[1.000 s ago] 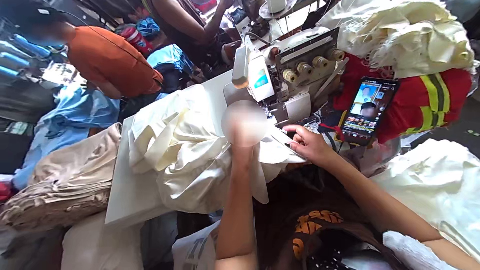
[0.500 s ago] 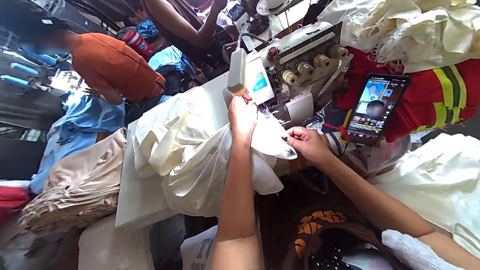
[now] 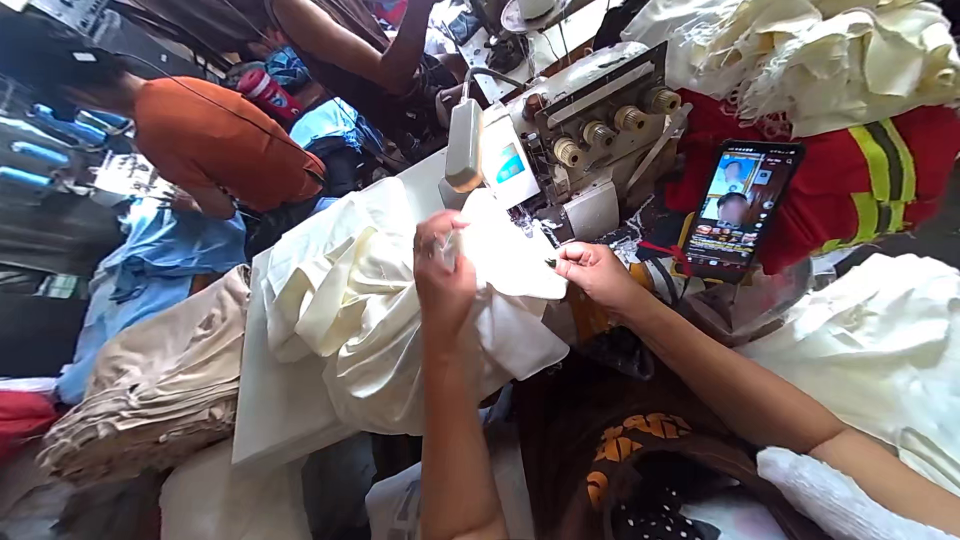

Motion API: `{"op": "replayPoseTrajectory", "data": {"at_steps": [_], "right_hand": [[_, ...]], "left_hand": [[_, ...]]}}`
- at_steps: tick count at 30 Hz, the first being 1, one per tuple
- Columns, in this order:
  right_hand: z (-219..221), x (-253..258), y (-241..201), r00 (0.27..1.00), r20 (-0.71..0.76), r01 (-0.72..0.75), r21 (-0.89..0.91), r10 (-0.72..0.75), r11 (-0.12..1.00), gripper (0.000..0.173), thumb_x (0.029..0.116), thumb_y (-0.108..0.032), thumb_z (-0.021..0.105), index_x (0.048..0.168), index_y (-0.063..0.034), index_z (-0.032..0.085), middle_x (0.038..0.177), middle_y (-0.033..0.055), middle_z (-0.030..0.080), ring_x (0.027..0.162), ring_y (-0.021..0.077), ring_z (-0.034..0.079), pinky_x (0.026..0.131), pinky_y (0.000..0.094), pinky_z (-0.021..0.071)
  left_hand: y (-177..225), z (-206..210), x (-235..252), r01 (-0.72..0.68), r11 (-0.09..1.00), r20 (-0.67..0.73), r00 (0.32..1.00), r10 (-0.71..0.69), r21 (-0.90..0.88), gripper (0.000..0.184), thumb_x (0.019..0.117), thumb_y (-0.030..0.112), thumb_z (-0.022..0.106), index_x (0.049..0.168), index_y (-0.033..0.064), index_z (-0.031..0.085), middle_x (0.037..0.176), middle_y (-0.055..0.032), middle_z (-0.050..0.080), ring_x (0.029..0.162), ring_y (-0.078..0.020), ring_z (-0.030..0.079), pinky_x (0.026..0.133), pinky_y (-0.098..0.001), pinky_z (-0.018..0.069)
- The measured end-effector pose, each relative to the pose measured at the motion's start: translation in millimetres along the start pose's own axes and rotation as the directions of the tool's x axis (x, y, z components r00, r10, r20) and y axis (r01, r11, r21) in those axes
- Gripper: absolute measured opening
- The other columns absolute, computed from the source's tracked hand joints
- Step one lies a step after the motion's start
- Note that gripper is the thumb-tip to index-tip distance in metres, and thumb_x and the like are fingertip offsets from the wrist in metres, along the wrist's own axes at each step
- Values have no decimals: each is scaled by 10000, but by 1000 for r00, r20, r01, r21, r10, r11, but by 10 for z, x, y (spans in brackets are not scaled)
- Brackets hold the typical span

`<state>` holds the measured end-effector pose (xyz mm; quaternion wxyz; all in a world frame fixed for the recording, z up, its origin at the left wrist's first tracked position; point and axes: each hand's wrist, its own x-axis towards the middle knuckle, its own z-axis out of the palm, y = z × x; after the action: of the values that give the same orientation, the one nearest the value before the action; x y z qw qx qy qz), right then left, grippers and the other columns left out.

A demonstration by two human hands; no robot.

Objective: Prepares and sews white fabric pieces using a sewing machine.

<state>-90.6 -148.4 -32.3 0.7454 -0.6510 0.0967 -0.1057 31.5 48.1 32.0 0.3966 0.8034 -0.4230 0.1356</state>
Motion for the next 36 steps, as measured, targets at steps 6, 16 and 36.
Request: {"op": "replayPoseTrajectory", "data": {"at_steps": [6,16,36], "right_hand": [[-40,-68,31,999,46,-18,7,17,1000,123,1019,-133,597,956,-74,685,802,4,631,634,29,547,562,187,454],[-57,-231,-109,978,-43,177,-348,-204,921,164,1010,-99,613,1166,-66,653,1056,82,687,747,153,648,673,349,569],[-805,-1195,-372,882,161,466,-427,-442,775,199,934,-121,691,1105,-20,700,943,24,694,797,22,638,725,196,566]], "left_hand": [[126,-77,-333,-187,981,225,959,170,57,171,936,192,733,1009,43,773,1222,-131,724,1348,-337,562,1219,-609,268],[672,-473,-424,337,895,603,661,-446,293,452,1046,471,530,1048,64,726,839,-124,701,797,-297,680,755,-574,536],[237,-44,33,-329,944,373,876,305,1,284,853,322,793,973,66,762,873,-95,742,843,-227,680,943,-546,414]]}}
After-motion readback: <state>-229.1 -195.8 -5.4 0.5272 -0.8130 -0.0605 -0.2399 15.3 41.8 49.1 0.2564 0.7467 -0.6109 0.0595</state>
